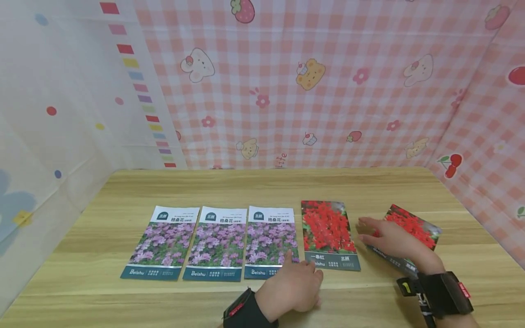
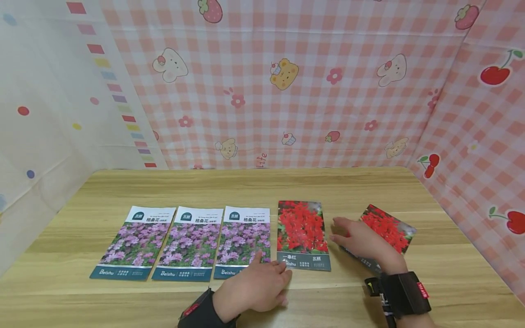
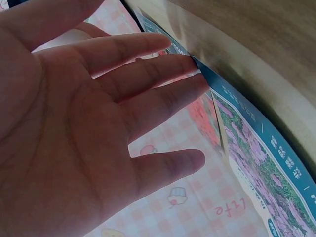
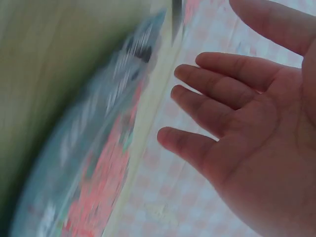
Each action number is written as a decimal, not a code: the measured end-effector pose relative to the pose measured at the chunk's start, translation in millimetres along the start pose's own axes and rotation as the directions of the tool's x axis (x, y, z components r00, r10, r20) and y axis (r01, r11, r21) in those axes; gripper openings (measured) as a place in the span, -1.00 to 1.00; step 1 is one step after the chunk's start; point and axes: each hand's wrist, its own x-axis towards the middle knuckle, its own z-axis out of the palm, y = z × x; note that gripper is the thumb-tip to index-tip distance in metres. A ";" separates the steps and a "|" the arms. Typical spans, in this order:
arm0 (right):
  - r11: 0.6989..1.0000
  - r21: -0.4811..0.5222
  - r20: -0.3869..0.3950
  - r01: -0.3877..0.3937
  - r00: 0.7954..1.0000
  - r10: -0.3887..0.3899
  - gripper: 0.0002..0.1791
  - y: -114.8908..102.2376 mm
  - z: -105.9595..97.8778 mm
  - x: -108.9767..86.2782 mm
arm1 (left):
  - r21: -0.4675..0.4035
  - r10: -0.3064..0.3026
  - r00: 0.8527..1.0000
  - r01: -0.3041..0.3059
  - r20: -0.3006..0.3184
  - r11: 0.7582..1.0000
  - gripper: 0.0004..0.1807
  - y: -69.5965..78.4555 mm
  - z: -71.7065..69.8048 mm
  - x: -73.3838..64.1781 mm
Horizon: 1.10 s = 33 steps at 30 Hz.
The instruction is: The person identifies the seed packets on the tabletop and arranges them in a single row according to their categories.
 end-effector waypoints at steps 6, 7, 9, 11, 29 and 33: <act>0.997 0.034 -0.011 0.067 0.998 -0.067 -0.41 -21.8 11.8 7.4 | -0.014 0.019 0.999 -0.019 0.029 1.000 -0.47 -1.1 -0.3 0.4; 0.997 0.035 -0.006 0.069 0.998 -0.069 -0.40 -24.5 13.5 8.0 | -0.022 0.023 0.999 -0.022 0.039 1.000 -0.47 -1.4 -0.8 0.6; 0.997 0.041 0.016 0.067 0.998 -0.068 -0.39 -28.9 16.2 8.8 | -0.031 0.031 0.998 -0.030 0.056 0.999 -0.49 -2.1 -1.5 0.8; 0.997 0.029 0.038 0.073 0.997 -0.074 -0.39 -31.7 18.9 9.7 | -0.040 0.038 0.997 -0.035 0.064 0.999 -0.51 -2.3 -1.9 0.4; 0.996 -0.026 0.119 0.079 0.990 -0.076 -0.41 -36.1 25.8 11.9 | 0.030 0.047 0.999 -0.047 0.014 0.998 -0.57 6.8 -1.8 -7.0; 0.996 -0.025 0.122 0.087 0.989 -0.084 -0.42 -36.3 26.1 12.0 | 0.041 0.038 0.999 -0.038 0.004 0.998 -0.57 8.8 -0.8 -7.4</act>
